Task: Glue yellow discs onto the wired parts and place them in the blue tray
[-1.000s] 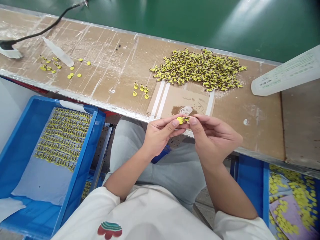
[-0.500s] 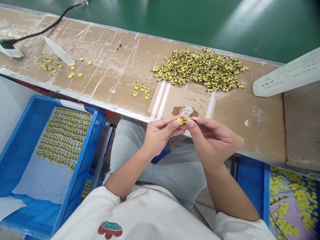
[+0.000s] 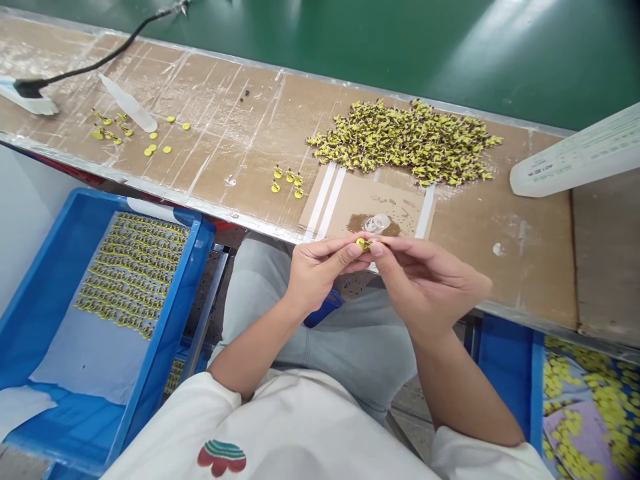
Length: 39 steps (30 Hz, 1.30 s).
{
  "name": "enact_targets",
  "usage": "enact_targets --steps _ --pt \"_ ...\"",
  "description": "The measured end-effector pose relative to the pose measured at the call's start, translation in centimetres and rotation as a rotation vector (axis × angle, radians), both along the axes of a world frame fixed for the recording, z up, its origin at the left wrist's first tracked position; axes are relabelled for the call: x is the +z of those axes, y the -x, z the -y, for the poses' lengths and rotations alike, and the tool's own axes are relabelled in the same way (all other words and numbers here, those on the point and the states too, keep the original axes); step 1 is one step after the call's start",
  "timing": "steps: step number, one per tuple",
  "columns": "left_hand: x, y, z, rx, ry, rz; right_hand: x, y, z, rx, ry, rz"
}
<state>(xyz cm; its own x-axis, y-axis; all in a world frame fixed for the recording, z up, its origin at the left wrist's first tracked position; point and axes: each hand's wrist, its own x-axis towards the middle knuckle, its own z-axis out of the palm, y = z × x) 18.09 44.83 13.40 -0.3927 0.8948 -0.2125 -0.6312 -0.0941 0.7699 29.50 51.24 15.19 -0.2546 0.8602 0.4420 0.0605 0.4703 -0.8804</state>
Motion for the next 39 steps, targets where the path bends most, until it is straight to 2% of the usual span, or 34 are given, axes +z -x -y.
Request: enact_targets --steps 7,12,20,25,29,34,39 --pt "0.1 0.0 0.5 0.079 -0.067 -0.177 0.0 0.3 0.1 -0.031 0.0 -0.007" --pt "0.7 0.1 0.8 0.115 -0.032 -0.252 -0.3 0.8 0.3 -0.045 0.037 -0.066" --pt "1.2 1.1 2.2 0.068 -0.005 -0.322 -1.0 2.2 1.1 -0.07 0.083 -0.118" --pt "1.5 2.4 3.4 0.065 0.037 -0.232 -1.3 3.2 1.9 -0.028 0.26 -0.132" --pt "1.8 3.6 4.7 0.117 0.07 -0.192 -1.3 4.5 2.8 0.044 0.41 -0.138" --pt "1.6 5.0 6.3 0.233 0.03 -0.431 -0.4 6.2 3.7 0.157 0.535 -0.172" --pt "1.6 5.9 6.9 0.271 -0.076 -0.582 0.4 7.2 3.9 0.228 0.614 -0.173"
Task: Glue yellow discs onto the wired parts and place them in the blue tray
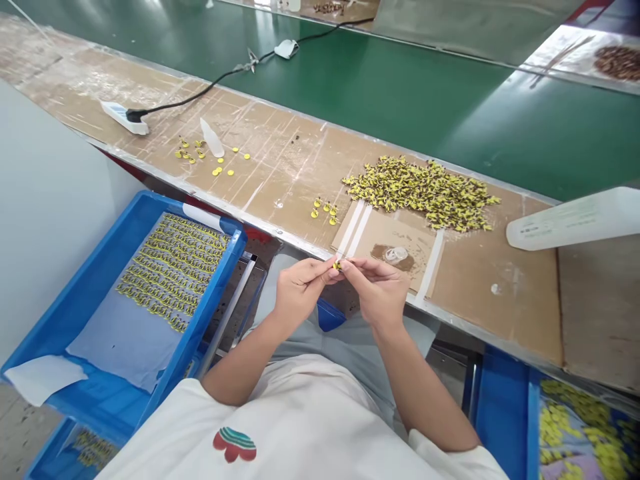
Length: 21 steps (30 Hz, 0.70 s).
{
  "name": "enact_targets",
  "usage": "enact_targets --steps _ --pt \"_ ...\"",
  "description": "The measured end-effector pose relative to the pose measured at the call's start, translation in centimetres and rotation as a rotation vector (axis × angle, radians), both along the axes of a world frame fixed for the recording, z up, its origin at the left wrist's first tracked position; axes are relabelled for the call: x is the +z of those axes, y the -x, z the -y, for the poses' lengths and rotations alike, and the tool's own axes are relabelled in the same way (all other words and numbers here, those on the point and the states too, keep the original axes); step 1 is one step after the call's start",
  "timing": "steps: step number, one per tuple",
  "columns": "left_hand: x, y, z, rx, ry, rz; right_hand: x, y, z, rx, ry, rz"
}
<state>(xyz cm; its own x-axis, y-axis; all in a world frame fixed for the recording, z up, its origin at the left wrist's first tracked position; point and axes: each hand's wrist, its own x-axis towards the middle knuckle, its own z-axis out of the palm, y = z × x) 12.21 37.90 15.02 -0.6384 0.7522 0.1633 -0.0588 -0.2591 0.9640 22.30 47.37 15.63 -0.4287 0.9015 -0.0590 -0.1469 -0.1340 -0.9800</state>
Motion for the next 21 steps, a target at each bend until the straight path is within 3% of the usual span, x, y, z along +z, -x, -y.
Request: enact_targets --steps 8,14,21 --pt "0.5 1.1 0.6 0.043 0.023 0.027 -0.2 1.4 0.1 0.049 0.052 0.021" --pt "0.4 1.9 1.1 0.08 0.106 -0.18 -0.6 1.9 0.4 0.071 0.181 0.0" --pt "1.1 2.2 0.0 0.124 0.078 -0.374 -0.4 1.8 -0.8 0.062 0.115 0.047"
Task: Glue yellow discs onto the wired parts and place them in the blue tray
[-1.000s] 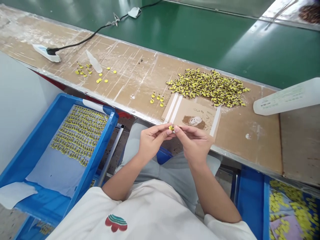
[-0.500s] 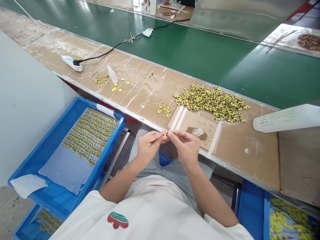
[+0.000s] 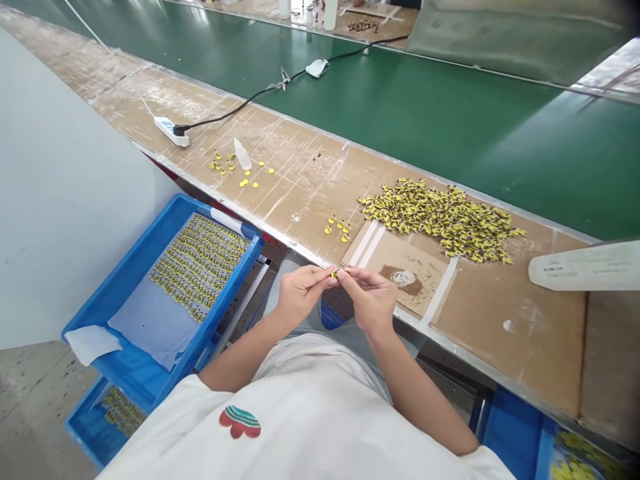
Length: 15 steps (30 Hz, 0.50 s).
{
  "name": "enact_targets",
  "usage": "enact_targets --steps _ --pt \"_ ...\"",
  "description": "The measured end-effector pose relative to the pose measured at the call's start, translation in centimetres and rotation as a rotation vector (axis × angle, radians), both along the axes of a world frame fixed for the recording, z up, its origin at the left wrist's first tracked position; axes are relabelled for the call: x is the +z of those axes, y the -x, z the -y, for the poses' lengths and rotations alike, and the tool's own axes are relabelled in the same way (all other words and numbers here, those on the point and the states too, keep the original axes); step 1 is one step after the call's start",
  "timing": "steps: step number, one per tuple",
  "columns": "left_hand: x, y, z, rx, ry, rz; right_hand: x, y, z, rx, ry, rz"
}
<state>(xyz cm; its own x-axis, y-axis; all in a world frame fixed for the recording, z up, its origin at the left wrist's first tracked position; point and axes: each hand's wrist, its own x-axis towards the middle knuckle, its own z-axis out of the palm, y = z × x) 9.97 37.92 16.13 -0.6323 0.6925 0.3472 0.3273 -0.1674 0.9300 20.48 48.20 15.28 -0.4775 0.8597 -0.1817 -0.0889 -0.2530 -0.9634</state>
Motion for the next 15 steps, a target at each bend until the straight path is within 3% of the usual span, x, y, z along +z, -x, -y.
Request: enact_targets --steps 8,15 --pt "0.6 0.9 -1.0 0.045 -0.053 -0.105 0.8 0.3 -1.2 0.025 -0.04 -0.022" --pt "0.6 0.7 -1.2 0.075 -0.085 -0.191 1.1 0.3 -1.1 0.013 0.026 -0.047"
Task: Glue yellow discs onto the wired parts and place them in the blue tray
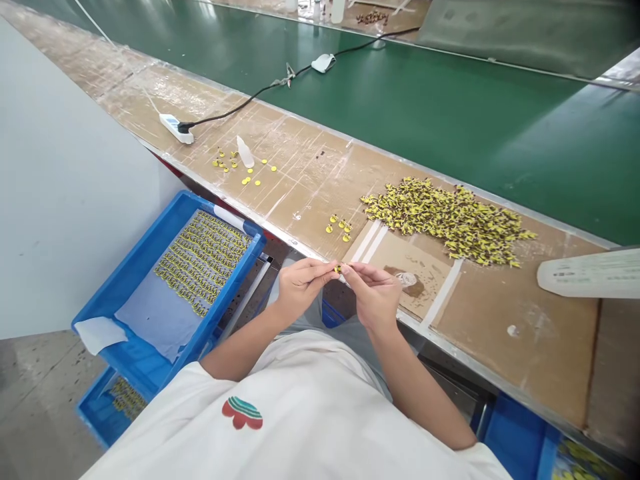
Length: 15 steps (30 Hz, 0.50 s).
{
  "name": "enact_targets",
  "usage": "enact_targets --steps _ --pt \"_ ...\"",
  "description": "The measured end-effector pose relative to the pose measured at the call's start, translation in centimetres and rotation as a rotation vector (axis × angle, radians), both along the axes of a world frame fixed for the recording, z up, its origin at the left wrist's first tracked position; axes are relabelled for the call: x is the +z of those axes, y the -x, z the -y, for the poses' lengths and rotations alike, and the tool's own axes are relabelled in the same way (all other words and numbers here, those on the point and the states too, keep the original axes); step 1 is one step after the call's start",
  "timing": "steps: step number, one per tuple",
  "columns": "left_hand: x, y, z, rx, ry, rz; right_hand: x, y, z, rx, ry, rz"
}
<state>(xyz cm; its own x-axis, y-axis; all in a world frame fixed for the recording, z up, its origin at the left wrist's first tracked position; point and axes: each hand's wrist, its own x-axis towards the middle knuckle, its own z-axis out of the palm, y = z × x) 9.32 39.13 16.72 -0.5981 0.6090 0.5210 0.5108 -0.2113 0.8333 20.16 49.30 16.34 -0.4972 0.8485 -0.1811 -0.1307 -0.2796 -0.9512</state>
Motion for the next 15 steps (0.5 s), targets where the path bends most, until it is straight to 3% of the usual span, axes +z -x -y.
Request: enact_targets --steps 15 --pt "-0.1 -1.1 -0.2 0.014 -0.036 0.004 -0.1 -0.5 0.1 -0.012 -0.071 0.027"
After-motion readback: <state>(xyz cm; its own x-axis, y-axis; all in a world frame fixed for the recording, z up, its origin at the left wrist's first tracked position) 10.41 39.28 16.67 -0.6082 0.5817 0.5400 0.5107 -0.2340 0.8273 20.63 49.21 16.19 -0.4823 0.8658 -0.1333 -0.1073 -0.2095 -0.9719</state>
